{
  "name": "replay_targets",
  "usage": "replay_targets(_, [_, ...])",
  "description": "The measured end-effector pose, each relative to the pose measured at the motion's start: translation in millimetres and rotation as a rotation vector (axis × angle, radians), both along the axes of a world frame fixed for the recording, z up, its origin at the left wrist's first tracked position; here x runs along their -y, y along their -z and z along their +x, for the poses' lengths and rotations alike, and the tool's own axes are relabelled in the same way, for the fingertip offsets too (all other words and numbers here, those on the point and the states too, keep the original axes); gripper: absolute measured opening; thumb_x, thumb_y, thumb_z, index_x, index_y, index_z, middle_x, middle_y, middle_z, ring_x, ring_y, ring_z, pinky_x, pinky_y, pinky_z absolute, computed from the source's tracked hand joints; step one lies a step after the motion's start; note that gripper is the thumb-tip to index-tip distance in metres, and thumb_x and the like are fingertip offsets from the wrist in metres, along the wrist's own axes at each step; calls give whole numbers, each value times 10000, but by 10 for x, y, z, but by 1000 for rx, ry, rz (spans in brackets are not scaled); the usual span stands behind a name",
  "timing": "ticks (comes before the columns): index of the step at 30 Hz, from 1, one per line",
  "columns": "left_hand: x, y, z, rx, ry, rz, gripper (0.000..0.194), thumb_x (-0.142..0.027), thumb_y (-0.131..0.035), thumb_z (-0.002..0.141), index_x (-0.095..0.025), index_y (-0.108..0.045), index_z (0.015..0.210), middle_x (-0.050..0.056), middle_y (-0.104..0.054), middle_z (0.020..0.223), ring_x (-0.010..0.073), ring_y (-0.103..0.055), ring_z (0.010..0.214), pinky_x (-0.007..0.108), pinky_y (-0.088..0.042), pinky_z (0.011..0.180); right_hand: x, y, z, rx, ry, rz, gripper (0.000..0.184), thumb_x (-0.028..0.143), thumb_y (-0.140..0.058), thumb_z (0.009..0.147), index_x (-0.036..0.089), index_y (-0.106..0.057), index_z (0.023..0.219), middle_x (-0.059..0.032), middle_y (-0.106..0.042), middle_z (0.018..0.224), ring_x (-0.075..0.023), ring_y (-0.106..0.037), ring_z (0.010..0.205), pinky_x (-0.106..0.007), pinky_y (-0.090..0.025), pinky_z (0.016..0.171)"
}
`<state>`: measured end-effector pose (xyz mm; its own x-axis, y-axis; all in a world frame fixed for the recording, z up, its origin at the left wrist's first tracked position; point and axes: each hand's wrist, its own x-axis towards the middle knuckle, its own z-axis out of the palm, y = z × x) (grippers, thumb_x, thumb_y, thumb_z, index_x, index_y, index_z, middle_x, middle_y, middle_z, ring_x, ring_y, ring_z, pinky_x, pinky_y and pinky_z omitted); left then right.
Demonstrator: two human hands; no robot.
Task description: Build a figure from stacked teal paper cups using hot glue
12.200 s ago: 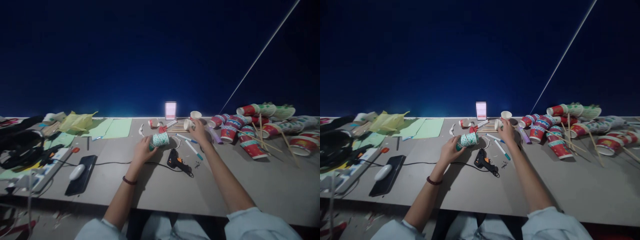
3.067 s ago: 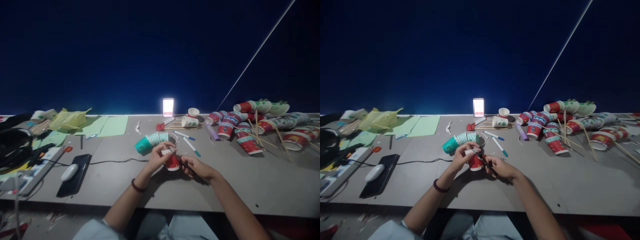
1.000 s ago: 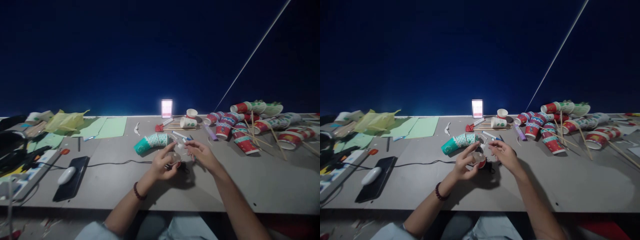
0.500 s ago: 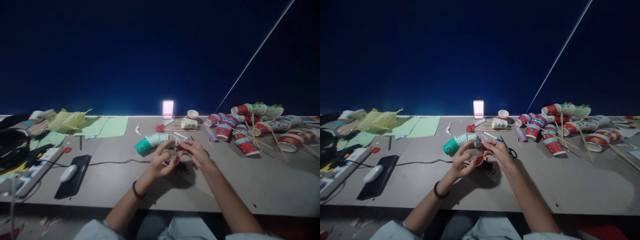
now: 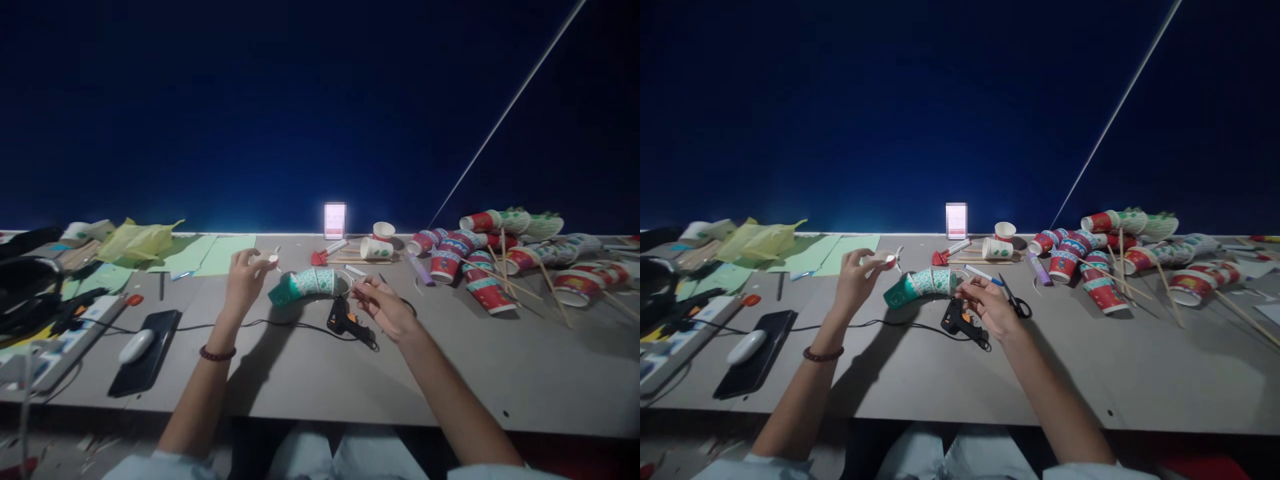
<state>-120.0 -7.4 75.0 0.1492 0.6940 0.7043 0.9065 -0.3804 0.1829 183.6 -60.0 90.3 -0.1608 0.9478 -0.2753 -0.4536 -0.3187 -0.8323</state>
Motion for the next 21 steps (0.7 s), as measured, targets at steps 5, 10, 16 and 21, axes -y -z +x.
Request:
replay_targets(5, [-79, 287, -212, -94, -82, -231, 238, -333, -521, 898, -236, -736, 870, 114, -584, 1148, 298, -487, 1102, 394, -500, 795, 4, -24, -34, 64, -45, 40, 459, 272, -814, 617, 215, -618, 1027, -20, -718, 799, -131, -670, 666, -187, -451, 497])
replay_targets(10, [-108, 332, -271, -135, -88, -310, 274, -289, -453, 897, -235, -720, 876, 106, -585, 1198, 302, -483, 1164, 443, -488, 901, -32, 8, -42, 69, -73, 59, 370, 336, -802, 634, 212, -602, 919, -20, -718, 783, -137, -667, 657, -200, -446, 501])
replay_targets(16, [-72, 377, -422, -190, -52, -393, 331, -313, -411, 902, -210, -664, 1090, 126, -612, 1189, 305, -527, 1118, 448, -465, 929, -80, -27, -46, 68, -41, 28, 327, 335, -834, 575, 194, -616, 773, 1, -687, 757, -129, -653, 690, -203, -449, 532])
replay_targets(21, [-10, 508, -524, -190, -17, -502, 323, -310, -451, 874, -197, -609, 1132, 122, -633, 1142, 274, -589, 985, 386, -489, 830, -123, -28, -81, 23, -54, 6, 290, 295, -834, 565, 187, -655, 765, 12, -658, 708, -106, -611, 663, -200, -454, 551])
